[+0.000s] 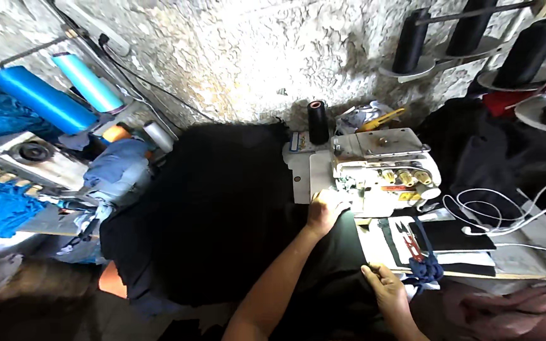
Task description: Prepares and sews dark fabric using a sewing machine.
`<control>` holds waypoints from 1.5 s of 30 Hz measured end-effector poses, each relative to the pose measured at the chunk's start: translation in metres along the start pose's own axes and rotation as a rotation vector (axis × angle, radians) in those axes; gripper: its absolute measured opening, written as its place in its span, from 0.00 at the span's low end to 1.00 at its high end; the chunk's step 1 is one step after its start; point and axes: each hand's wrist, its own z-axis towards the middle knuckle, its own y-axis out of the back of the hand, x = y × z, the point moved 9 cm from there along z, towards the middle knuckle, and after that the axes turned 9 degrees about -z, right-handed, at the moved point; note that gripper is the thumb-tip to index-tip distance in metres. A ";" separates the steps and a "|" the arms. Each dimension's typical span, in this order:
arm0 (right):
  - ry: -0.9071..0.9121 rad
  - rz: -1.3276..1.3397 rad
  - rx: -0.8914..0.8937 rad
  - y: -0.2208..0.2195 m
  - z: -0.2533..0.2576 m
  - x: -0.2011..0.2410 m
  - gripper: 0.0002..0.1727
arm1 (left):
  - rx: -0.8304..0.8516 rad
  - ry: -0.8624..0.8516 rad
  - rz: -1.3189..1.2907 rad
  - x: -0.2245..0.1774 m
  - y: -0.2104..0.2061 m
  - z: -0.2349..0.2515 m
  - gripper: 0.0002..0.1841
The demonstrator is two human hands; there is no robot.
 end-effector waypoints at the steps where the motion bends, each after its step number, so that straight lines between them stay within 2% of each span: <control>1: 0.001 -0.004 0.006 -0.001 0.001 -0.001 0.07 | 0.011 0.007 -0.014 0.000 0.001 0.000 0.05; 12: 0.033 -0.037 -0.010 0.000 0.003 -0.001 0.08 | -0.020 -0.035 0.018 0.004 0.001 0.000 0.05; 16: 0.067 -0.033 0.005 -0.001 0.002 0.005 0.09 | -0.036 0.003 0.018 0.004 0.005 0.004 0.04; 18: 0.057 -0.045 0.006 -0.001 0.003 0.008 0.09 | -0.007 -0.041 0.161 -0.009 0.002 0.000 0.04; 21: 0.061 -0.034 0.003 0.001 0.003 0.010 0.08 | 0.131 0.032 0.420 -0.032 -0.010 -0.015 0.11; 24: 0.054 0.007 -0.022 0.005 0.005 0.012 0.05 | 0.099 0.093 0.549 -0.040 -0.015 -0.029 0.12; 29: 0.075 0.022 -0.080 0.016 0.018 0.023 0.04 | 0.007 0.134 0.499 -0.032 -0.020 -0.032 0.15; 34: 0.091 0.007 -0.116 0.023 0.028 0.031 0.04 | -0.023 0.178 0.431 -0.029 -0.018 -0.027 0.13; 43: 0.135 -0.017 -0.126 0.024 0.023 0.041 0.04 | 0.114 0.226 0.481 -0.033 -0.022 -0.029 0.15; 45: 0.134 -0.019 -0.120 0.023 0.021 0.043 0.05 | 0.074 0.182 0.514 -0.044 -0.020 -0.034 0.16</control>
